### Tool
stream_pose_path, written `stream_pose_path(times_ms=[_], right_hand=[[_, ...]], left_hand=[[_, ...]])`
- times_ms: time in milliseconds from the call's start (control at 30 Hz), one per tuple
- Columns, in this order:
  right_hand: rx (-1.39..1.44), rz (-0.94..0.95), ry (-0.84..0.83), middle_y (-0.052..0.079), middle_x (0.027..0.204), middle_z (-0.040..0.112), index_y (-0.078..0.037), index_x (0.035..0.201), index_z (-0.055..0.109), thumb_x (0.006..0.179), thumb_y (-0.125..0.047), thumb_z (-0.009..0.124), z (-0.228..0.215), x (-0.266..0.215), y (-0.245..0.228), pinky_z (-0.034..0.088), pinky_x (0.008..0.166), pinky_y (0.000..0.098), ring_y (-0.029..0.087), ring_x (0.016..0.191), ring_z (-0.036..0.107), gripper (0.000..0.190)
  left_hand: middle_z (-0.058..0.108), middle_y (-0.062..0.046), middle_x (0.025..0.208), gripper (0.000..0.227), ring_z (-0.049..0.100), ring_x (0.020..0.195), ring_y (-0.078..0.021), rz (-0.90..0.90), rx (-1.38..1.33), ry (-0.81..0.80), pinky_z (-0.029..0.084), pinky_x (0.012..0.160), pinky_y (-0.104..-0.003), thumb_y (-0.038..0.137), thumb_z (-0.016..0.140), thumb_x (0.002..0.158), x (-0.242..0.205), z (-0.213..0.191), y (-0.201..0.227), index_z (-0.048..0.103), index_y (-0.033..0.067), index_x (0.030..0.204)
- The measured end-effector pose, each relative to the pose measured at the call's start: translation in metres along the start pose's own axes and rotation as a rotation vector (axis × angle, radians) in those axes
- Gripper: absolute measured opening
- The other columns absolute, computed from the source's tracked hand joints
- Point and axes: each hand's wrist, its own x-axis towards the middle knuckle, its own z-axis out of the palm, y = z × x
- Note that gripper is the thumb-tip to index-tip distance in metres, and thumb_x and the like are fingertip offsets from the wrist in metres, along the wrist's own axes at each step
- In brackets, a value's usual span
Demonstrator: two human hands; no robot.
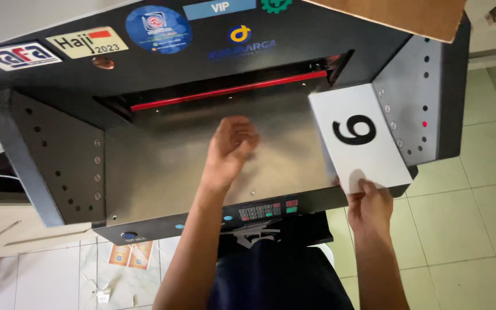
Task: The person uses a paper cutter to trim sheets of white paper printed with large black numbers. They align each sheet against the machine's guide, press the cutting lever, and remove the trimmed paper. The process is repeated for several different numbered sheets.
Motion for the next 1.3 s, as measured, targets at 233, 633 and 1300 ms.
stream_pose_path(times_ms=[233, 633, 1300], right_hand=[[0.03, -0.091, 0.064, 0.017, 0.117, 0.059, -0.004, 0.14, 0.043, 0.094, -0.001, 0.059, 0.008, 0.028, 0.022, 0.066, 0.091, 0.0531, 0.036, 0.105, 0.072, 0.049], [0.033, -0.027, 0.142, 0.013, 0.102, 0.068, -0.001, 0.129, 0.056, 0.091, -0.017, 0.073, 0.0, 0.039, 0.02, 0.067, 0.089, 0.0506, 0.029, 0.092, 0.076, 0.044], [-0.392, -0.58, 0.189, 0.005, 0.117, 0.064, -0.009, 0.116, 0.057, 0.094, -0.007, 0.06, -0.023, 0.008, 0.021, 0.051, 0.099, 0.03, 0.016, 0.111, 0.063, 0.023]], left_hand=[[0.066, -0.017, 0.098, 0.034, 0.065, 0.094, -0.0249, -0.002, -0.087, 0.208, 0.058, 0.087, -0.039, 0.006, 0.069, 0.093, -0.045, -0.048, 0.022, 0.06, -0.0065, 0.123], [0.064, -0.015, 0.098, 0.036, 0.065, 0.09, -0.021, 0.213, -0.192, 0.197, 0.058, 0.084, -0.034, 0.02, 0.064, 0.097, -0.051, -0.084, 0.076, 0.056, -0.0031, 0.124], [0.062, -0.012, 0.09, 0.033, 0.067, 0.081, -0.0328, 0.055, -0.65, 0.832, 0.065, 0.084, -0.041, 0.026, 0.07, 0.078, 0.014, -0.14, 0.231, 0.062, 0.0018, 0.099]])
